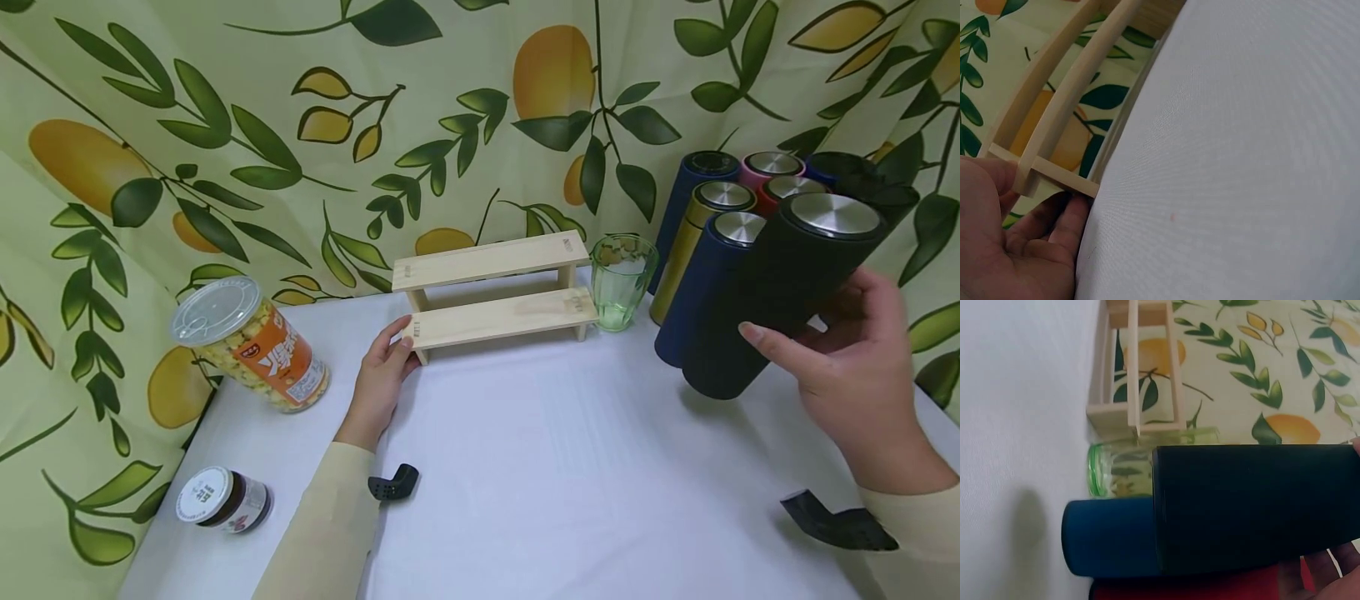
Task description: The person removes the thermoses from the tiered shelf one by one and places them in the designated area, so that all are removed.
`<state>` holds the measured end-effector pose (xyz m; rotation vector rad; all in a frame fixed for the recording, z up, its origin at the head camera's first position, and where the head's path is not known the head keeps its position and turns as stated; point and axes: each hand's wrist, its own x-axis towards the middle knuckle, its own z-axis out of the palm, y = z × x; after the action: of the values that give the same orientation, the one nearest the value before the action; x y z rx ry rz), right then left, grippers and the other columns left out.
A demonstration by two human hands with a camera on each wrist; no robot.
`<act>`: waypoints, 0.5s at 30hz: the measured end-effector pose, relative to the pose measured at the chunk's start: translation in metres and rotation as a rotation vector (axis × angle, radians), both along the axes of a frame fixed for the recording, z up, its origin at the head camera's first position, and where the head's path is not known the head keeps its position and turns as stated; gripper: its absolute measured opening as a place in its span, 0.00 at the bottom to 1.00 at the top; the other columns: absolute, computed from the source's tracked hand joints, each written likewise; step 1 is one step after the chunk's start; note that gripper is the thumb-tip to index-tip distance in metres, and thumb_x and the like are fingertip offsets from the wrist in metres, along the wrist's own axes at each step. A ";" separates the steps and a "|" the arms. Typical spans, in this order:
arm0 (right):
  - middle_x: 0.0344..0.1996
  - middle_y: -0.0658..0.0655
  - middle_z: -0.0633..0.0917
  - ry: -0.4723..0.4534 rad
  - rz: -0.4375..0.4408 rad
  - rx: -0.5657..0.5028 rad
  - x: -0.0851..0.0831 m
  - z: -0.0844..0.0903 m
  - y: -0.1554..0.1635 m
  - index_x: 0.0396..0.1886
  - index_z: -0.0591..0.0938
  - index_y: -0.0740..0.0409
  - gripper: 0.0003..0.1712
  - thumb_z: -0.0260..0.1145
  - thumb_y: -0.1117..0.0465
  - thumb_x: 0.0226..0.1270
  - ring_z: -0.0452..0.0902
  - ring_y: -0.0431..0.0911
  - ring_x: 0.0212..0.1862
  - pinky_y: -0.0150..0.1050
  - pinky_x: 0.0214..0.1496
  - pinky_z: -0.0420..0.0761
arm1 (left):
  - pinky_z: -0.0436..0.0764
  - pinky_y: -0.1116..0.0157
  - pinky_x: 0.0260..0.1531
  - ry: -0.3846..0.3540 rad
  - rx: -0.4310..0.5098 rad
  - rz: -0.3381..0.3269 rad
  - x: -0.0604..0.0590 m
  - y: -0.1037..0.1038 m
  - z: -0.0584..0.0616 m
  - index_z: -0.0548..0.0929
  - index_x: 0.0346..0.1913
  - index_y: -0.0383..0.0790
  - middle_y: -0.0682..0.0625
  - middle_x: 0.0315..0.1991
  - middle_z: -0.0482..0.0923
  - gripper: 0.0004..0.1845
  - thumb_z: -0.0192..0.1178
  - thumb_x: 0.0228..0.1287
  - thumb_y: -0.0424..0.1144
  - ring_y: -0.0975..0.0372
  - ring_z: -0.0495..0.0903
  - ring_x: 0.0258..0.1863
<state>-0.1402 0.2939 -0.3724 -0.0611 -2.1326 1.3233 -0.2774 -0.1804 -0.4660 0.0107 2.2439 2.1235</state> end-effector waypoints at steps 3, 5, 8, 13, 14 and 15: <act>0.69 0.48 0.75 -0.006 -0.037 0.001 -0.001 0.001 0.004 0.84 0.64 0.46 0.55 0.74 0.82 0.65 0.74 0.44 0.65 0.23 0.60 0.78 | 0.80 0.64 0.66 -0.002 -0.006 0.001 0.000 0.000 0.000 0.71 0.83 0.50 0.41 0.77 0.70 0.25 0.51 0.90 0.39 0.54 0.76 0.71; 0.68 0.45 0.75 -0.023 -0.069 0.001 -0.001 0.001 0.006 0.84 0.64 0.45 0.53 0.74 0.80 0.67 0.73 0.42 0.64 0.23 0.61 0.78 | 0.79 0.63 0.66 0.000 -0.005 -0.003 -0.001 0.000 0.000 0.71 0.83 0.49 0.40 0.78 0.69 0.25 0.51 0.90 0.39 0.54 0.76 0.71; 0.66 0.41 0.74 -0.061 -0.120 0.000 -0.002 0.000 0.010 0.84 0.63 0.43 0.51 0.74 0.76 0.70 0.72 0.39 0.61 0.23 0.62 0.77 | 0.79 0.61 0.67 0.007 0.013 -0.011 -0.001 0.000 0.000 0.70 0.83 0.47 0.39 0.78 0.68 0.25 0.50 0.90 0.38 0.52 0.75 0.72; 0.65 0.38 0.73 -0.096 -0.186 0.000 -0.005 -0.002 0.015 0.85 0.62 0.40 0.50 0.75 0.72 0.72 0.71 0.37 0.60 0.24 0.62 0.76 | 0.79 0.59 0.67 0.012 0.031 -0.014 -0.002 0.000 -0.001 0.70 0.83 0.46 0.38 0.77 0.69 0.25 0.51 0.90 0.37 0.52 0.76 0.71; 0.64 0.38 0.73 -0.101 -0.196 -0.006 -0.005 -0.003 0.016 0.84 0.63 0.39 0.50 0.75 0.71 0.72 0.70 0.36 0.60 0.25 0.61 0.76 | 0.79 0.59 0.67 0.012 0.031 -0.013 -0.002 0.000 -0.001 0.70 0.83 0.46 0.38 0.77 0.69 0.25 0.51 0.90 0.37 0.52 0.76 0.71; 0.64 0.37 0.73 -0.104 -0.205 -0.008 -0.006 -0.004 0.017 0.84 0.63 0.39 0.50 0.76 0.71 0.72 0.70 0.36 0.60 0.25 0.60 0.76 | 0.80 0.59 0.67 0.010 0.031 -0.012 -0.002 0.000 -0.001 0.70 0.83 0.46 0.38 0.77 0.69 0.25 0.52 0.90 0.37 0.52 0.76 0.71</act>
<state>-0.1463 0.3109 -0.3767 -0.3497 -2.1421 1.2314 -0.2791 -0.1804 -0.4669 0.0364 2.2101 2.1576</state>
